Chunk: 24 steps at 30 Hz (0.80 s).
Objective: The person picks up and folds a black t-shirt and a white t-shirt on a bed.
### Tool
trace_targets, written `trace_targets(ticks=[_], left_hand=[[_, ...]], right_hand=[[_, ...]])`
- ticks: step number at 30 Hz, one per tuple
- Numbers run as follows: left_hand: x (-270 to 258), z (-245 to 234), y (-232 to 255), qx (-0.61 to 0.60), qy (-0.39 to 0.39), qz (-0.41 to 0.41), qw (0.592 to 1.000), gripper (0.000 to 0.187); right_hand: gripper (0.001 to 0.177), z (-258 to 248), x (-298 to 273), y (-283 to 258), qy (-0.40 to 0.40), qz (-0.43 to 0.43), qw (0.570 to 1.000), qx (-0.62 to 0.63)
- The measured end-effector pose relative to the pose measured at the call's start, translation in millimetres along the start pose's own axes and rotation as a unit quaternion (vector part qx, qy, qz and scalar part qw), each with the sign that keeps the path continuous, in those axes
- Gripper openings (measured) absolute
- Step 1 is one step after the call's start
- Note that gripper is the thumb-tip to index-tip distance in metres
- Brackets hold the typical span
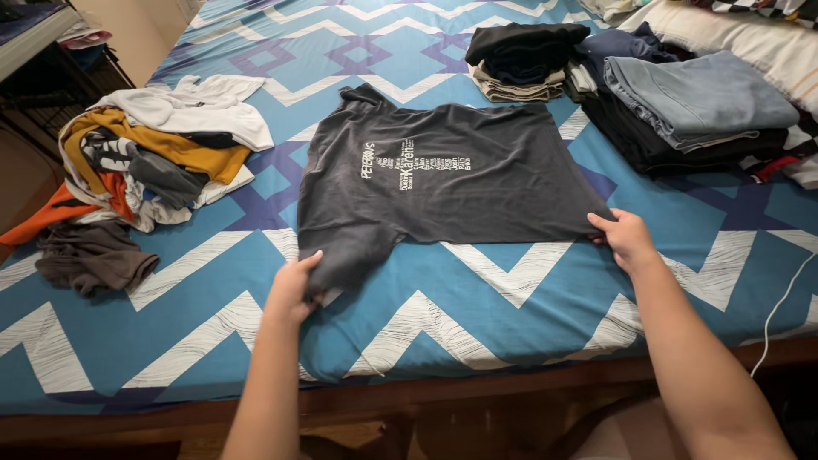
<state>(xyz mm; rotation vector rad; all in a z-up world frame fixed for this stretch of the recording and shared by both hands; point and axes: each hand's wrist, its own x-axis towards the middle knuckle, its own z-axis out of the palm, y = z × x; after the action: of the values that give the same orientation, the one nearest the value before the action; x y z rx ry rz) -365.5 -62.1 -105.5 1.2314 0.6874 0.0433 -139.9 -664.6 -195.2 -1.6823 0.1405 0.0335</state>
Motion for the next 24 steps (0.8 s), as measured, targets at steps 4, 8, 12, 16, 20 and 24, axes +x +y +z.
trace_targets(ticks=[4,8,12,16,20,24], left_hand=[[-50,27,4,0.516,0.177,0.510,0.665,0.067],[-55,47,6,0.578,-0.105,0.375,0.717,0.061],[-23,48,-11,0.600,-0.027,0.407,0.688,0.015],[-13,48,3,0.402,-0.042,0.447,0.798,0.020],[-40,47,41,0.454,-0.043,0.299,0.838,0.032],[-58,54,56,0.575,-0.121,0.206,0.783,0.044]], right_hand=[[0.025,3,7,2,0.010,0.013,0.999,-0.029],[0.030,14,9,-4,0.060,0.034,0.995,-0.065],[0.041,25,-4,-2,0.158,-0.062,0.967,-0.189],[0.054,28,-10,-14,0.199,-0.176,0.917,-0.298],[0.071,10,-22,-37,0.155,-0.087,0.955,-0.239],[0.077,-23,-37,-51,0.115,-0.104,0.934,-0.321]])
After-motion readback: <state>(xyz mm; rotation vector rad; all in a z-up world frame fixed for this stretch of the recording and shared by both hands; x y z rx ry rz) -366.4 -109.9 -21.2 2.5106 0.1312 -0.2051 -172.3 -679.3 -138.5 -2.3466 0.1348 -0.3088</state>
